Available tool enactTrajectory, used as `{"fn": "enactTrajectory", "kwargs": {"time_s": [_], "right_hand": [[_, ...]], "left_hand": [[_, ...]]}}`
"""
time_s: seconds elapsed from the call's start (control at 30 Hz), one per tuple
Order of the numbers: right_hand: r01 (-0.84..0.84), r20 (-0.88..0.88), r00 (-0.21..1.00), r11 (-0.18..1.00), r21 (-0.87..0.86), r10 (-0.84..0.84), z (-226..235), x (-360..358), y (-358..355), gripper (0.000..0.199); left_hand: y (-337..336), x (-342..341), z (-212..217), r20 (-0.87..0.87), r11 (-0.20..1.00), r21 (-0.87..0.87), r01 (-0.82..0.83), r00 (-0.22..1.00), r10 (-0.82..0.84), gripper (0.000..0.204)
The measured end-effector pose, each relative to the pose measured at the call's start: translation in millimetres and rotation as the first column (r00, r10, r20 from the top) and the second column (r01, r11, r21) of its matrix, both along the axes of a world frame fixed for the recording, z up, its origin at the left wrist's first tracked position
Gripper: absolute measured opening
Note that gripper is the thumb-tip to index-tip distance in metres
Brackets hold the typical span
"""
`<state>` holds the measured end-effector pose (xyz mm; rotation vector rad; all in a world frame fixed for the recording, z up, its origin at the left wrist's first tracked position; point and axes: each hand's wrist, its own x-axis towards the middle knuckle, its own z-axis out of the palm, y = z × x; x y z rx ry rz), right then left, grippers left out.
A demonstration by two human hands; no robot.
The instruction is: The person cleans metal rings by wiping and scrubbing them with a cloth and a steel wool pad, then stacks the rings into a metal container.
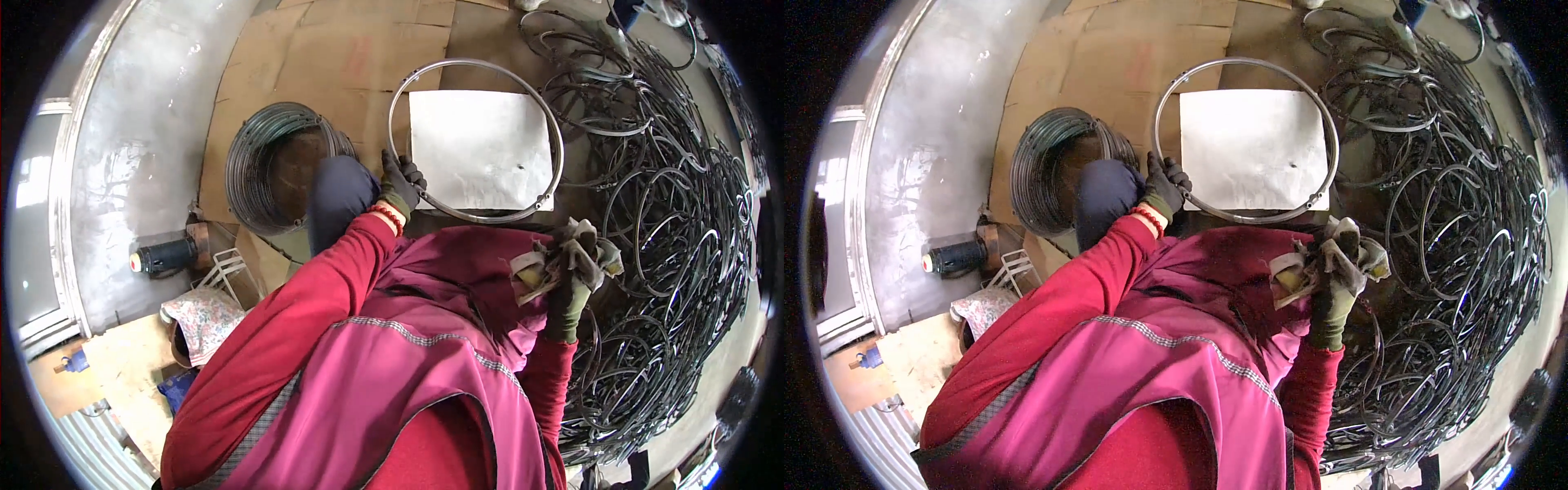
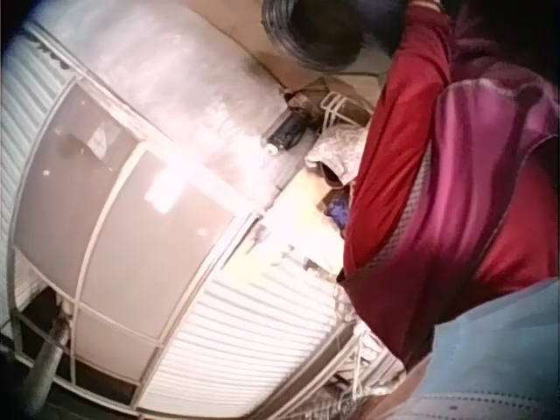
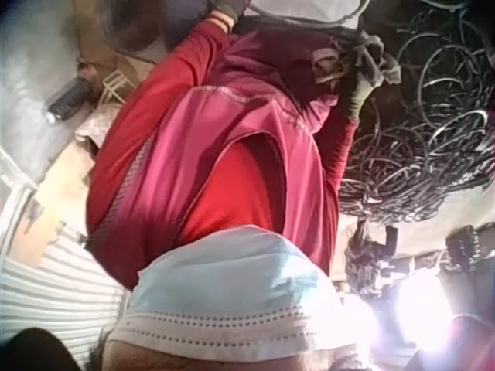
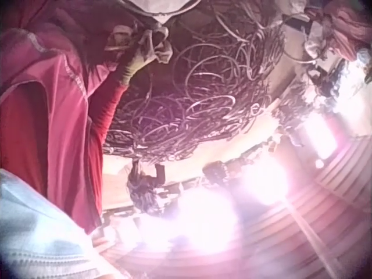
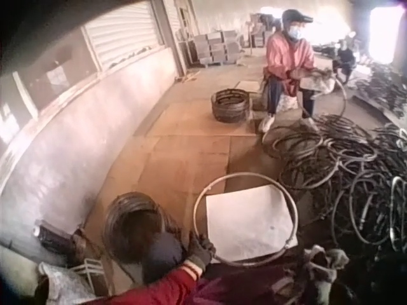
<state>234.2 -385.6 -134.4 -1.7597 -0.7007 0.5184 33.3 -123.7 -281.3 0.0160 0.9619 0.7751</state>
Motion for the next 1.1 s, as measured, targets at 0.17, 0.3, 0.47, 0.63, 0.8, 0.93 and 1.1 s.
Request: {"fn": "enactTrajectory", "kwargs": {"time_s": [0.17, 0.3, 0.47, 0.63, 0.8, 0.93, 1.1], "right_hand": [[0.014, 0.070, 0.997, 1.000, 0.004, -0.014, 9.7, -7.3, 12.3, 0.027], [-0.039, 0.077, 0.996, 0.999, -0.011, 0.040, 3.4, -3.6, 12.8, 0.041], [0.014, 0.193, 0.981, 0.991, -0.130, 0.011, -7.8, 1.1, -2.5, 0.031], [0.060, -0.093, 0.992, 0.964, -0.260, -0.087, -9.1, -7.5, -11.4, 0.033], [-0.091, 0.001, 0.996, 0.975, -0.202, 0.093, -25.3, -3.1, 9.0, 0.033], [-0.164, 0.026, 0.985, 0.968, -0.192, 0.172, -31.8, -6.6, 20.7, 0.032], [-0.242, 0.070, 0.963, 0.951, -0.192, 0.259, -27.4, -29.3, 48.7, 0.032]], "left_hand": [[5.5, 3.0, -28.7, -0.134, 0.989, -0.024, -0.144, 0.981, 0.140, 0.050], [8.3, 0.7, -48.2, -0.300, 0.999, 0.007, -0.049, 0.953, 0.049, 0.043], [9.1, -3.6, -75.0, -0.302, 0.995, 0.091, -0.030, 0.952, 0.056, 0.036], [-17.4, -7.5, -67.3, -0.653, 0.977, 0.194, 0.089, 0.755, 0.061, 0.032], [-21.5, -2.5, -38.4, -0.774, 0.960, 0.153, 0.236, 0.633, -0.032, 0.035], [-23.0, -1.2, -13.8, -0.837, 0.914, 0.189, 0.359, 0.546, -0.042, 0.039], [-10.4, -4.8, 46.7, -0.912, 0.761, 0.369, 0.533, 0.365, 0.186, 0.046]]}}
